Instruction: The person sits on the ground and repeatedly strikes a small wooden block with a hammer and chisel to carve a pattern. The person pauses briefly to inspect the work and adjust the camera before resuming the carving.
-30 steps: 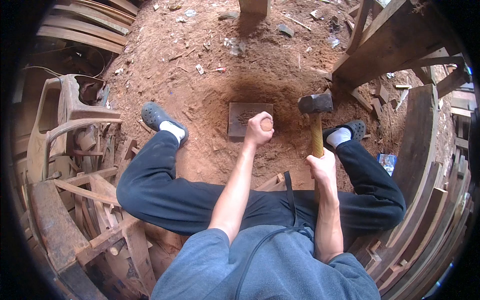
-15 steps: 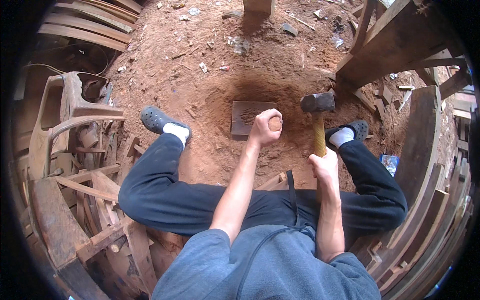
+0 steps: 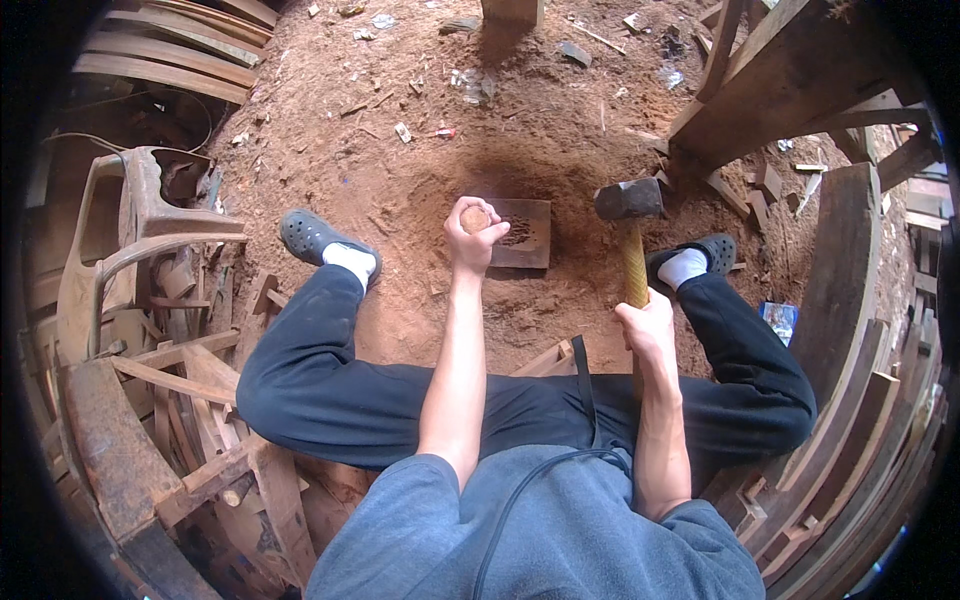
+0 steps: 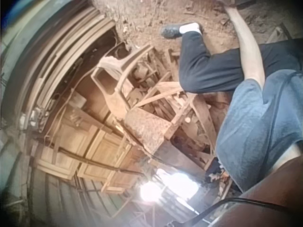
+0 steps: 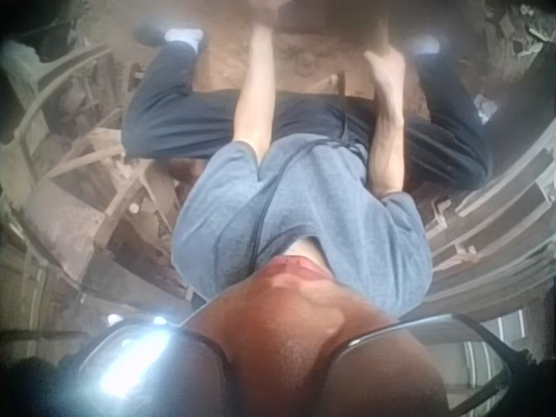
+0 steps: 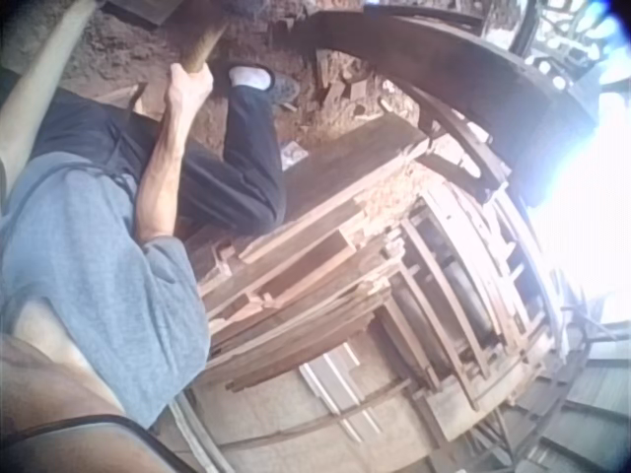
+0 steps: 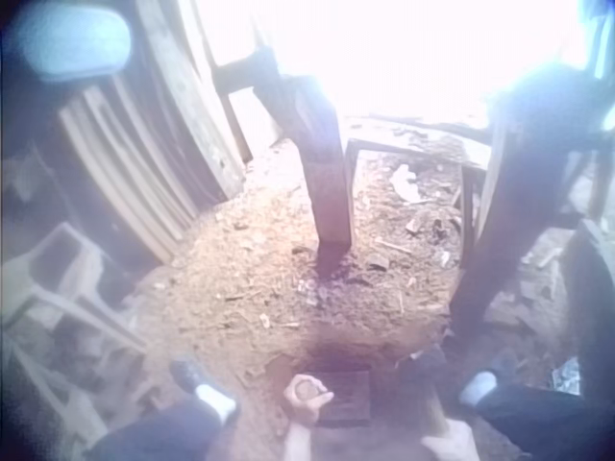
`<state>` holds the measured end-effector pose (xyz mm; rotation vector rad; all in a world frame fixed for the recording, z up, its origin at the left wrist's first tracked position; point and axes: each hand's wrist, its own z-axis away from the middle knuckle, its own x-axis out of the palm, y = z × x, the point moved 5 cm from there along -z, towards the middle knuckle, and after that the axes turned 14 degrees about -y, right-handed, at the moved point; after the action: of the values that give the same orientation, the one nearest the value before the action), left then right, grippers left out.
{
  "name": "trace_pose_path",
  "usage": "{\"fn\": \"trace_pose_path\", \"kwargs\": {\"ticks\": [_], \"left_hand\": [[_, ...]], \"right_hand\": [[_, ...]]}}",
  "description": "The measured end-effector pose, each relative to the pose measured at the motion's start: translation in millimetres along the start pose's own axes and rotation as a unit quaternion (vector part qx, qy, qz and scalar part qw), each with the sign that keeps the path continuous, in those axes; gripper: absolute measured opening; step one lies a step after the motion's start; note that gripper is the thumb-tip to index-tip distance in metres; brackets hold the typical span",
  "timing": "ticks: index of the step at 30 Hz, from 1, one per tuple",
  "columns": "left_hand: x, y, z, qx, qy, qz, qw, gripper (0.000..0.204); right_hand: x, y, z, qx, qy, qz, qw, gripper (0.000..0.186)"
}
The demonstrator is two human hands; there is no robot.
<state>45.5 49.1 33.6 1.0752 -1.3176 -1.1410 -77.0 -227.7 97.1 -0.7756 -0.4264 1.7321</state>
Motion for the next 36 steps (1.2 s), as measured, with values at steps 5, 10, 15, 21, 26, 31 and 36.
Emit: {"fn": "trace_pose_path", "kwargs": {"ticks": [5,10,15,21,26,31,36], "left_hand": [[11.2,-4.0,3.9,-0.029,-0.015,0.043,0.999,0.031],[26.1,-6.9,3.6,-0.019,-0.051,0.018,0.998,0.032],[28.5,-14.8,4.1,-0.024,-0.053,0.005,0.998,0.031],[28.3,-19.8,4.5,-0.029,-0.05,0.008,0.998,0.032],[24.7,-12.7,3.0,-0.011,-0.038,0.02,0.999,0.032],[-0.8,2.0,-2.6,0.029,0.03,-0.001,0.999,0.029],[-30.7,6.7,-2.6,0.04,0.106,0.029,0.993,0.03]], "right_hand": [[2.4,0.2,-3.3,-0.047,-0.006,-0.004,0.999,0.012],[2.5,-1.7,-2.0,-0.055,-0.005,-0.009,0.998,0.011],[1.0,-1.5,1.5,-0.01,-0.009,-0.017,1.0,0.017],[0.7,0.3,0.0,0.0,-0.008,-0.014,1.0,0.017],[0.4,-0.2,-1.3,-0.029,-0.004,-0.006,1.0,0.016],[0.4,0.0,-0.6,-0.01,-0.011,-0.015,1.0,0.015],[1.4,-0.2,-1.1,-0.004,-0.012,-0.018,1.0,0.015]]}}
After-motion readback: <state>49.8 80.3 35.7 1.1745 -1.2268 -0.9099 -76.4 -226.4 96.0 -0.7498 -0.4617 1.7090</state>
